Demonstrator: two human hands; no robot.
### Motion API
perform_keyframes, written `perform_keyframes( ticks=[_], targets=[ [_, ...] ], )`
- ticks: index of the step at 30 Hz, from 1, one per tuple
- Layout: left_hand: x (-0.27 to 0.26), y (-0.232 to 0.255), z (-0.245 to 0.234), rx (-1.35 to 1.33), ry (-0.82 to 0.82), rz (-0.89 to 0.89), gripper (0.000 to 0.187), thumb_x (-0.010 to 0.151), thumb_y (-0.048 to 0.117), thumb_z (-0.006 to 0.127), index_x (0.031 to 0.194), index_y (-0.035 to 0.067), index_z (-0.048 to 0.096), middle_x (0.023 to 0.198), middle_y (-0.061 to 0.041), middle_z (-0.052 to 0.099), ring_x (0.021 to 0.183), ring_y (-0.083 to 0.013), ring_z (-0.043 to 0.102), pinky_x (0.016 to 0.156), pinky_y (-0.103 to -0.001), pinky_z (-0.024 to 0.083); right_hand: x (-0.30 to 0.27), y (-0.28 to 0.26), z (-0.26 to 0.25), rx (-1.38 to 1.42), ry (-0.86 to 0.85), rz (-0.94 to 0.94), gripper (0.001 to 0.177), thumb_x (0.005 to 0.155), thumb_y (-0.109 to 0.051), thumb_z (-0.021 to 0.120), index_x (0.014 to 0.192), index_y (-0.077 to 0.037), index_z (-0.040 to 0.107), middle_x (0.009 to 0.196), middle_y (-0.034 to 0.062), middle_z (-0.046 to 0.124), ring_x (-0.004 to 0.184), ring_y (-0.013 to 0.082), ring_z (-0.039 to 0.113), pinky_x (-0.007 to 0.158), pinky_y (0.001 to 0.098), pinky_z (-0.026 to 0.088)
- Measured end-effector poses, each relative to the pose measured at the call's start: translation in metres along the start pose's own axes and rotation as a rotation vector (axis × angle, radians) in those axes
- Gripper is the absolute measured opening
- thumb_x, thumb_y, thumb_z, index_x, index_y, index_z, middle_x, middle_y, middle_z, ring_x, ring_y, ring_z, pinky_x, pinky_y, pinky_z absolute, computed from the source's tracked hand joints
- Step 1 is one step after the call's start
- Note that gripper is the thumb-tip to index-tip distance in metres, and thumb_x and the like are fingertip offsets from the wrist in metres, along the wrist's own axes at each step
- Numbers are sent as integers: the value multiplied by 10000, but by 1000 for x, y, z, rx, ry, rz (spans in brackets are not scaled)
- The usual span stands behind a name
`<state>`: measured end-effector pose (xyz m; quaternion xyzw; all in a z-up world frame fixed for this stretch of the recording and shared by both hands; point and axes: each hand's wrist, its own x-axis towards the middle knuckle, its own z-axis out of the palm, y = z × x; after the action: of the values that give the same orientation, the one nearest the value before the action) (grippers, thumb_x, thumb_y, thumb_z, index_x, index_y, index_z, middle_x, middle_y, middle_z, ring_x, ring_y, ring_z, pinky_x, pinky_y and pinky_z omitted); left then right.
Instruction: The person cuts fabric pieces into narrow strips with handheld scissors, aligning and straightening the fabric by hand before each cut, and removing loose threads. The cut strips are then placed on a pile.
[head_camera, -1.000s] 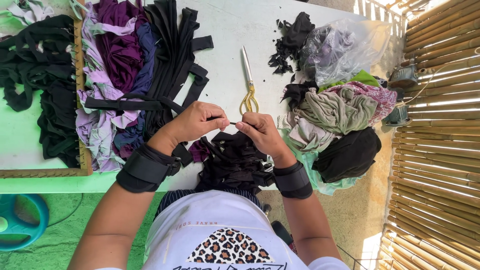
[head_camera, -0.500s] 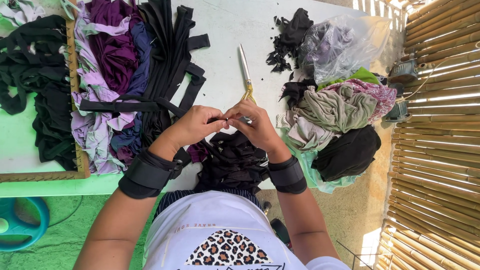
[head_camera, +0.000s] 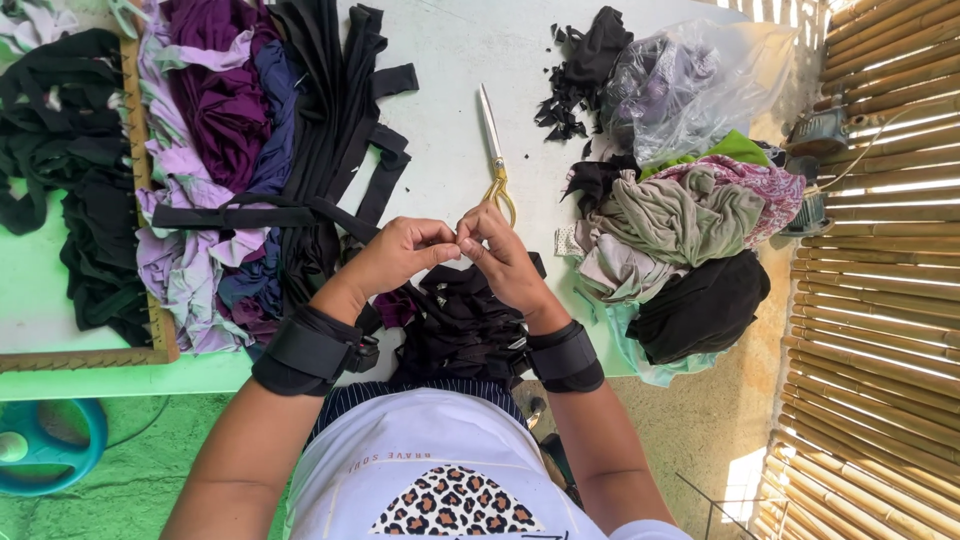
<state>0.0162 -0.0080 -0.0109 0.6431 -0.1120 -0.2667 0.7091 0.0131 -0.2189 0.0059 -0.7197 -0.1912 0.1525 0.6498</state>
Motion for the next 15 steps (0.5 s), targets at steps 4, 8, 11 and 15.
perform_keyframes(
  ticks=[4,8,11,15],
  targets=[
    [5,-37,-1,7,-18,21,246,1030,204,637,909,-6,676,793,57,591,748,-38,482,680,-222,445,-2,49,-2,50,9,64,99,1077,-121,601,1023,-40,583,1022,25,467,960,139,486,894,273,422],
    [-2,-64,-11,295,113,-84,279,988,231,628,840,-5,647,648,-26,576,622,-91,502,598,-277,455,6,95,-17,90,235,216,112,996,-103,626,1088,-44,598,1037,24,568,930,106,570,834,258,492],
    [-15,-79,-30,394,194,-153,310,993,246,630,815,-4,669,630,-66,599,579,-124,529,570,-306,453,14,137,-32,-319,374,250,154,926,-99,670,1062,-41,627,1034,72,632,865,176,658,760,309,556],
    [-32,-54,-47,394,336,-226,185,914,183,672,902,9,731,800,-77,693,624,-126,688,578,-303,521,24,175,-42,-781,360,297,197,823,-123,753,975,-59,645,955,145,657,885,358,654,759,440,542]
  ],
)
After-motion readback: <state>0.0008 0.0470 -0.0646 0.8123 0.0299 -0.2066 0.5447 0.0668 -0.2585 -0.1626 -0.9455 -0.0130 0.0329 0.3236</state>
